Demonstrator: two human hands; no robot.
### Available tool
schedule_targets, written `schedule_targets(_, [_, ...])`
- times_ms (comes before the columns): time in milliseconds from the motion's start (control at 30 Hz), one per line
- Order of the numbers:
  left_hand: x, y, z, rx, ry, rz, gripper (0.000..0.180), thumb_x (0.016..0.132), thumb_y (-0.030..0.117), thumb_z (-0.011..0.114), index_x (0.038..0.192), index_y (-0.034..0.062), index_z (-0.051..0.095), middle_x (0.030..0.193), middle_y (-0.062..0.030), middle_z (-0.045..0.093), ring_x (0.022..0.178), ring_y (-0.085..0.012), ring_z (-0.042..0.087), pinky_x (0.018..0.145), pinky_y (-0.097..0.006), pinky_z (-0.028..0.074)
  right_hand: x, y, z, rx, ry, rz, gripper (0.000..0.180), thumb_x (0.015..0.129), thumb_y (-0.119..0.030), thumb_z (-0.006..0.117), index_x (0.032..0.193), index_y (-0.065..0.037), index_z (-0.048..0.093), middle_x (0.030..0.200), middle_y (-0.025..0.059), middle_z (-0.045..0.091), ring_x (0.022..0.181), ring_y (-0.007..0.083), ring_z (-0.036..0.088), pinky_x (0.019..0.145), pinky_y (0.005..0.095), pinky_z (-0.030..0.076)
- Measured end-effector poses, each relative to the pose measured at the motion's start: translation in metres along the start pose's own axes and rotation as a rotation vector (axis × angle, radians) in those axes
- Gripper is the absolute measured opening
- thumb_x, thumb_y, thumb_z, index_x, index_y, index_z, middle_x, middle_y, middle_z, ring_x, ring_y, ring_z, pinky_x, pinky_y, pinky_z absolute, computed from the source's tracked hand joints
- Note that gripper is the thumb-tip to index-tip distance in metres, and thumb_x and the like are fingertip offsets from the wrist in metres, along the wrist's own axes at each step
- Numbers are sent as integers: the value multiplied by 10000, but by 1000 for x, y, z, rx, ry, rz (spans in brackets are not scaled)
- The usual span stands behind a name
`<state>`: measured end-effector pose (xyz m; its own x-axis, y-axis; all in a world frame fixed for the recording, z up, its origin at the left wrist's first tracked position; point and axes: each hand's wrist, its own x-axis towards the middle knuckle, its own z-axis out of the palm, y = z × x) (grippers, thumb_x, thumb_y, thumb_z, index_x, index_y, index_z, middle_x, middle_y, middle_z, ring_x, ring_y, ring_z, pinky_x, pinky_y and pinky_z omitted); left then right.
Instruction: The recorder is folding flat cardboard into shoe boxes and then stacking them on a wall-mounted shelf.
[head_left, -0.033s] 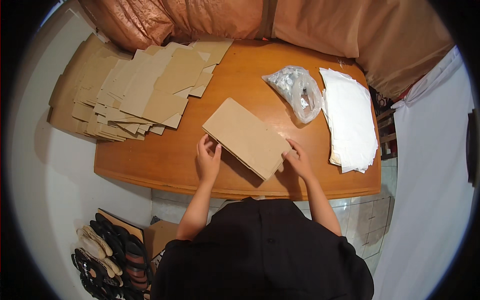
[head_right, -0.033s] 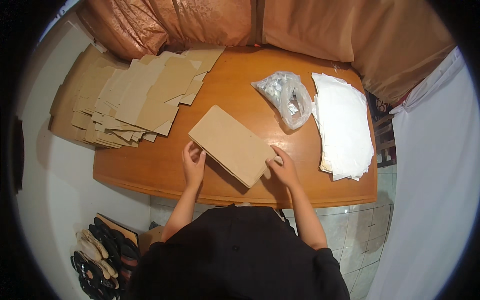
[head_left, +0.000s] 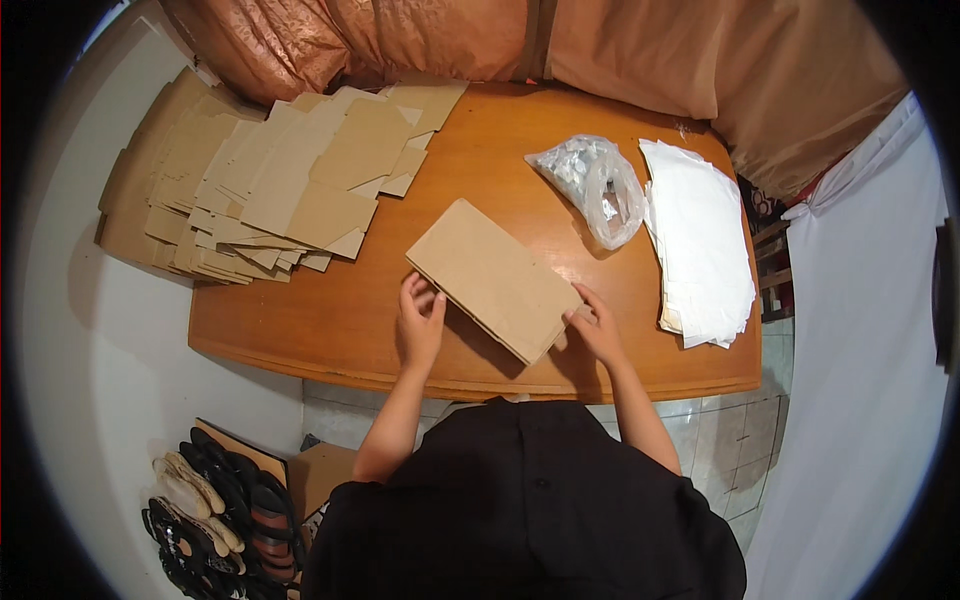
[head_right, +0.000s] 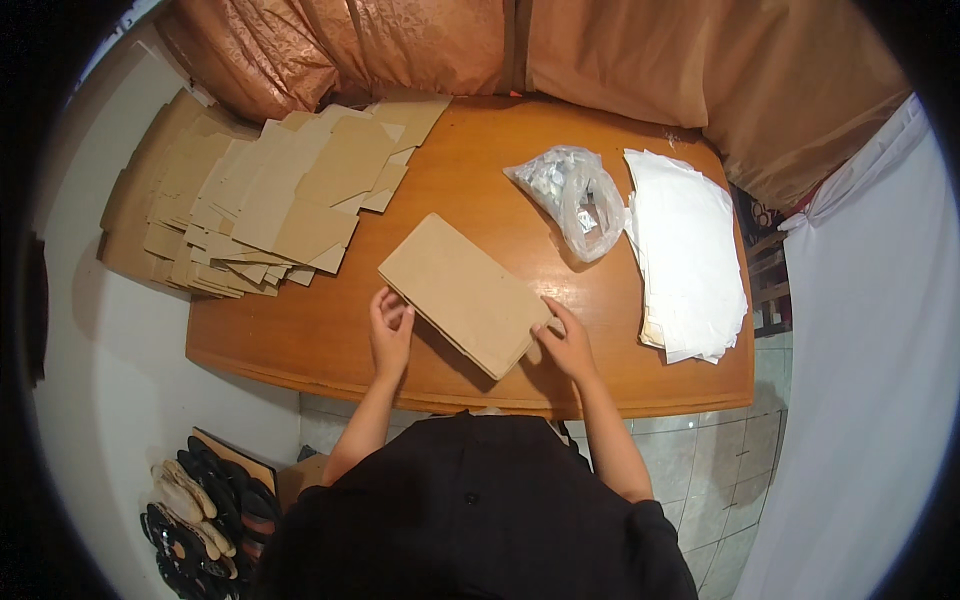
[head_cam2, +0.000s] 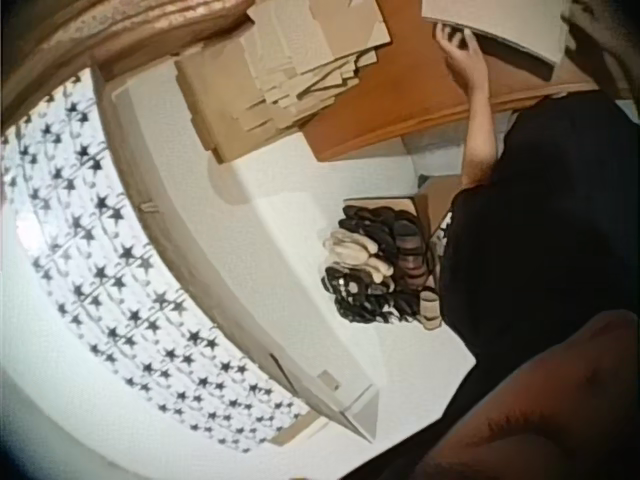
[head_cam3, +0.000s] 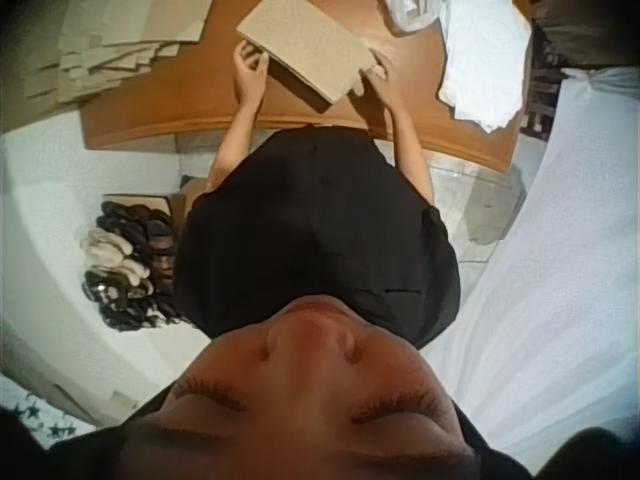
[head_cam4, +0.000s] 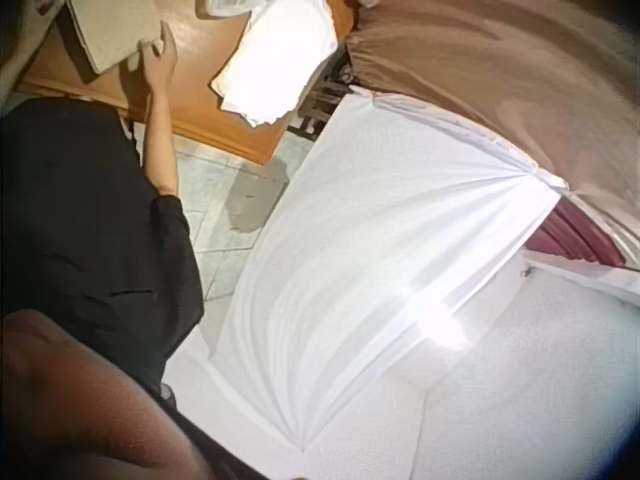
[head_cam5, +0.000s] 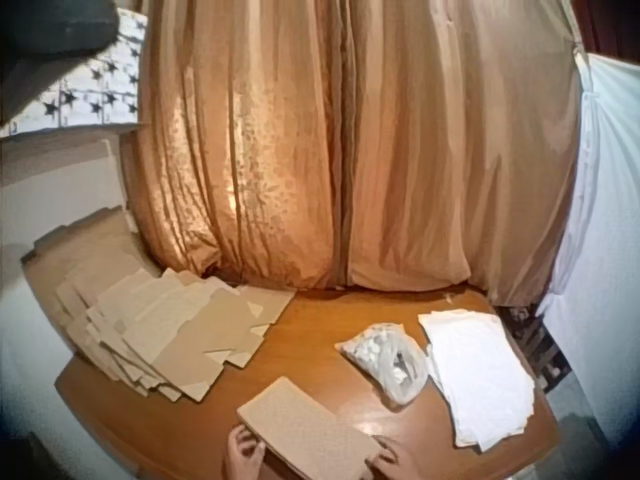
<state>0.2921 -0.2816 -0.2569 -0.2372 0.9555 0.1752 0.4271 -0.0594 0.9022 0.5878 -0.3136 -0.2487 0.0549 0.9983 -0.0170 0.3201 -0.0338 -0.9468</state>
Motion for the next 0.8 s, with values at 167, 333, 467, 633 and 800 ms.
schedule_targets(167, [-37, -7, 17, -390, -308, -75, 634, 937, 124, 467, 1440, -2, 103, 1452, -208, 261, 1301, -270, 346, 1043, -339, 302, -28, 7, 15, 363, -65, 169, 469, 818, -144, 636, 1245, 13, 523, 1191, 108, 547, 1092, 163, 513, 956, 300, 394])
schedule_targets(333, [-43, 11, 11, -627, -335, -193, 705, 925, 75, 418, 1460, 46, -39, 1514, -180, 71, 1394, -247, 102, 1108, -322, 96, -43, -9, 44, 295, -114, -14, 537, 746, -119, 681, 1253, -16, 538, 1265, 170, 510, 1224, 258, 433, 1043, 339, 288])
schedule_targets(467, [-30, 21, -19, -727, -321, -164, 686, 893, 34, 426, 1461, 37, 43, 1512, -170, 100, 1391, -239, 136, 1109, -319, 122, -54, -32, 64, 201, -131, -174, 600, 761, -177, 689, 1304, -24, 486, 1396, 169, 377, 1313, 279, 325, 1086, 369, 218])
schedule_targets(633, [-40, 62, -83, -909, -269, -154, 552, 833, -19, 389, 1370, -3, 259, 1471, -173, 231, 1359, -228, 230, 1096, -321, 177, -65, -85, 81, 205, -220, -310, 669, 836, -212, 613, 1401, -20, 310, 1472, 184, 238, 1369, 282, 221, 1106, 382, 171])
schedule_targets(800, [-86, 74, -135, -618, -276, 218, 556, 773, 270, 460, 1269, 33, 382, 1462, -239, 230, 1396, -311, 133, 1096, -391, 161, -88, -127, 93, 372, -349, -315, 687, 937, -271, 485, 1446, -1, 110, 1492, 175, 181, 1382, 275, 174, 1111, 379, 150])
